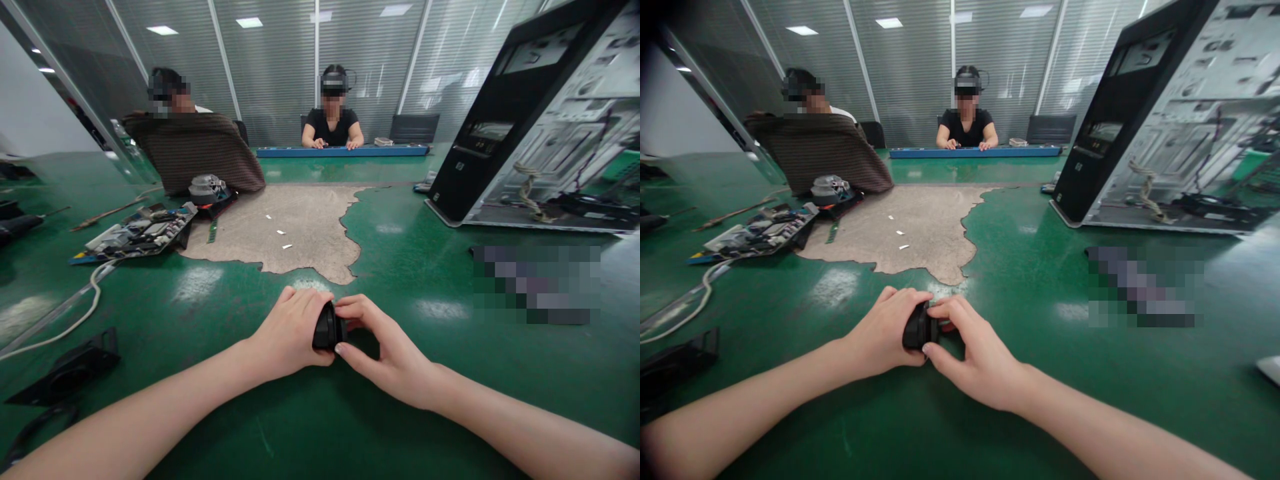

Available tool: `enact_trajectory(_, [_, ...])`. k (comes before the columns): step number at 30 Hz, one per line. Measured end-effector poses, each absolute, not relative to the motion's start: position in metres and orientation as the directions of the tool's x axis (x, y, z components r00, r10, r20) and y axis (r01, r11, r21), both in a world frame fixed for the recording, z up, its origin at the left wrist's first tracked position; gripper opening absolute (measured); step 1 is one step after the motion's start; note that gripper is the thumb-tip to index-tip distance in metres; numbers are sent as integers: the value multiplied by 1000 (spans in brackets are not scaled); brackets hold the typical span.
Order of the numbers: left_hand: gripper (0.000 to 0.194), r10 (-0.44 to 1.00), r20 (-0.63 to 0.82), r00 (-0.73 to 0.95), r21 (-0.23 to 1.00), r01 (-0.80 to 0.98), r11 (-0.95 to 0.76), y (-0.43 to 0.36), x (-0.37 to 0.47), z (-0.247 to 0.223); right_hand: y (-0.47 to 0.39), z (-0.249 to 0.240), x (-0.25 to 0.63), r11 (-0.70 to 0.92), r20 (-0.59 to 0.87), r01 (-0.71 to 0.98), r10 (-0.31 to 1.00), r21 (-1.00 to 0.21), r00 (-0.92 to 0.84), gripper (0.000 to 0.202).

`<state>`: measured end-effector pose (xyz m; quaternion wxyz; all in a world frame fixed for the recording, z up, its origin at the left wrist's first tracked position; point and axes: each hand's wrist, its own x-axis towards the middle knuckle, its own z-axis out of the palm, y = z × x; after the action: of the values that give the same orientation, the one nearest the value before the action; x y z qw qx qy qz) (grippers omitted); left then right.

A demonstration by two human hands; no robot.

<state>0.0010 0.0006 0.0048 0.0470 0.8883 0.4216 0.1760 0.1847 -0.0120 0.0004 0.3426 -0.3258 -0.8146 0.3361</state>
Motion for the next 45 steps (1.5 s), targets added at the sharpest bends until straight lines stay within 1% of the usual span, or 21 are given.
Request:
enact_trajectory(2, [56,764,277,583,239,728,-642,1,1,5,-11,1,185,599,389,277,742,-752,-546,22])
enact_trajectory(4, [55,766,279,580,241,730,-640,1,1,4,-11,1,185,603,406,262,740,-754,-536,16])
enact_trajectory(6, [55,767,277,579,238,732,-639,1,0,4,-11,0,184,569,384,255,762,-782,-522,21])
enact_trajectory(9, [56,769,276,576,235,736,-635,1,0,3,-11,-2,183,485,299,266,799,-833,-521,33])
enact_trajectory(12, [56,772,272,575,236,738,-633,0,0,4,-10,-3,182,451,249,270,799,-851,-548,32])
enact_trajectory(17, [58,765,277,582,248,726,-642,1,0,3,-11,-3,185,503,306,233,768,-832,-563,29])
enact_trajectory(21, [56,762,296,576,254,721,-645,0,1,3,-12,-1,185,505,325,221,774,-834,-543,17])
enact_trajectory(23, [56,762,294,577,259,720,-644,0,2,4,-13,-1,184,478,318,204,792,-855,-521,18])
enact_trajectory(26, [55,757,296,582,275,707,-651,0,2,5,-14,0,182,394,257,181,821,-901,-510,30])
enact_trajectory(27, [56,755,295,586,284,700,-655,1,3,6,-15,0,182,376,241,181,827,-909,-507,31])
enact_trajectory(29, [56,751,296,591,302,688,-660,2,3,7,-16,-1,182,348,219,176,836,-921,-504,27])
enact_trajectory(32, [58,746,283,603,314,677,-666,3,5,7,-16,-2,184,357,238,161,835,-920,-497,25])
enact_trajectory(37, [59,742,259,618,319,670,-670,5,5,7,-16,-4,188,442,330,123,802,-889,-498,24])
enact_trajectory(40, [57,743,264,615,316,672,-669,5,5,7,-16,-4,188,443,323,156,814,-883,-483,16])
enact_trajectory(42, [55,743,269,613,314,674,-669,5,5,7,-16,-3,186,419,309,155,832,-895,-460,14])
enact_trajectory(45, [56,748,257,611,312,680,-663,5,5,8,-16,-2,184,347,251,142,857,-927,-450,26])
